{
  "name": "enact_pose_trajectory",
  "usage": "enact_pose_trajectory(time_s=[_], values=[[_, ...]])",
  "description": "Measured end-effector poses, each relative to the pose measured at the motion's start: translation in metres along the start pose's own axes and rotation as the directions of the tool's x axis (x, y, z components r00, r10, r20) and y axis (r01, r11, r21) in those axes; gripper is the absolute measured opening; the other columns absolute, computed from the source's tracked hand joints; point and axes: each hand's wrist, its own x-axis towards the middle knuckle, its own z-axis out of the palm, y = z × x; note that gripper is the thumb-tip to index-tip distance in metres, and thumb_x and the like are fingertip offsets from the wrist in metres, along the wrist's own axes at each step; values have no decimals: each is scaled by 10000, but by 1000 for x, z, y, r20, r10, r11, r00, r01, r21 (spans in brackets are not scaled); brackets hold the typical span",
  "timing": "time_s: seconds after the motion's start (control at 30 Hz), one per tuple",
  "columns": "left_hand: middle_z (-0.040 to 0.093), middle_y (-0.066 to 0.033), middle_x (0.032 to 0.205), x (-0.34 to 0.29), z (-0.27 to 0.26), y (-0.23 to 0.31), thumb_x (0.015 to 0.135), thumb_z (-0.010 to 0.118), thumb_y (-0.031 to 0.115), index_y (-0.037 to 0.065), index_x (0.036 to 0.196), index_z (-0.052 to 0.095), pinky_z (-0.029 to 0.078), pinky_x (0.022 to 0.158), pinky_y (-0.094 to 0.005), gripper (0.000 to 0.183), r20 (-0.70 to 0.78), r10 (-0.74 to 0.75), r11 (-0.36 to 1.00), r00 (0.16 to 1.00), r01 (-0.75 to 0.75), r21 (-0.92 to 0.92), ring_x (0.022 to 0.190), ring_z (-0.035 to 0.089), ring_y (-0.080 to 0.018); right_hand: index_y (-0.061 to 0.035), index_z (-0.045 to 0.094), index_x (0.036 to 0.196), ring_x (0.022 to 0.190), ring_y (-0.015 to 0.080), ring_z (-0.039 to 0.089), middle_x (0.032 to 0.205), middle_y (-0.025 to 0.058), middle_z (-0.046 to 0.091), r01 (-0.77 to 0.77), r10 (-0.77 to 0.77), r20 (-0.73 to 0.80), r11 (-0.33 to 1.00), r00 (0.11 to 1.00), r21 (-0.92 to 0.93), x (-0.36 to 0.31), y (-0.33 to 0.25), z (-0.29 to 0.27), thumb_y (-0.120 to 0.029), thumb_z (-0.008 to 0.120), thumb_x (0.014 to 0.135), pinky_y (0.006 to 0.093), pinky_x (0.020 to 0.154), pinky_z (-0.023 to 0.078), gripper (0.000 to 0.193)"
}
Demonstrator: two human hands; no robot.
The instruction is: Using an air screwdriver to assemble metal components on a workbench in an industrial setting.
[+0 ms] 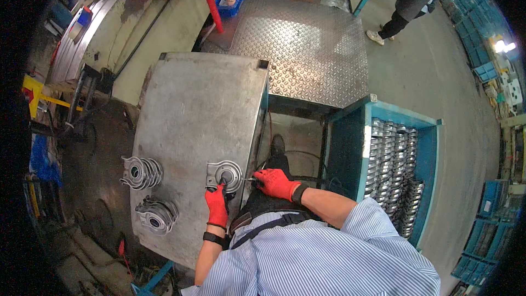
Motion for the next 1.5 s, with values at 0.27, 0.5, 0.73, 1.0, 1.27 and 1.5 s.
enact_pose_trajectory(time_s=[0.27,0.5,0.73,1.0,1.27,1.5], values=[[630,-55,940,-1,1,-4,787,671,30,38,1143,579,493,497,-276,367,1,-2,992,1000,2,-122,630,594,-145,-67,540,1138,941,341,595,1035,162,611,-35,36,54,999,998,-16,3,-5,-5,-254,639,757,443,779,480,435],[643,-68,888,-16,10,26,785,688,89,1,1084,600,485,567,-307,323,-45,27,992,999,-21,124,681,583,-150,-73,555,1105,893,342,596,957,161,620,-9,9,5,1000,1000,-8,2,-7,-6,-257,641,762,451,761,482,399],[658,-81,851,-12,-17,16,746,718,114,-13,1010,634,481,638,-345,305,79,189,961,979,-201,189,715,604,-174,-83,586,1121,927,346,597,1015,154,626,31,7,-274,990,962,136,8,-23,-25,-177,673,748,420,792,486,394],[675,-121,928,15,-58,7,692,755,107,-55,1037,618,495,711,-333,404,-214,152,977,965,-114,180,797,629,-224,-89,573,1153,979,331,599,1068,157,626,-160,189,-135,967,973,199,-12,-25,-44,-263,626,818,410,839,487,381],[638,-176,1065,-16,-83,47,785,640,109,-13,1118,577,462,844,-357,360,-180,315,874,932,-211,437,975,607,-299,-110,586,1142,941,349,607,1006,162,636,-62,107,-250,981,962,181,-17,-6,-23,-195,672,769,412,798,491,392],[590,-213,1122,-69,-88,42,787,658,205,21,1201,529,469,829,-423,472,-382,411,667,828,13,745,1010,578,-375,-91,588,1140,934,343,620,1002,171,639,-79,127,-213,972,969,221,-17,-22,-41,-136,679,756,392,792,497,397]])
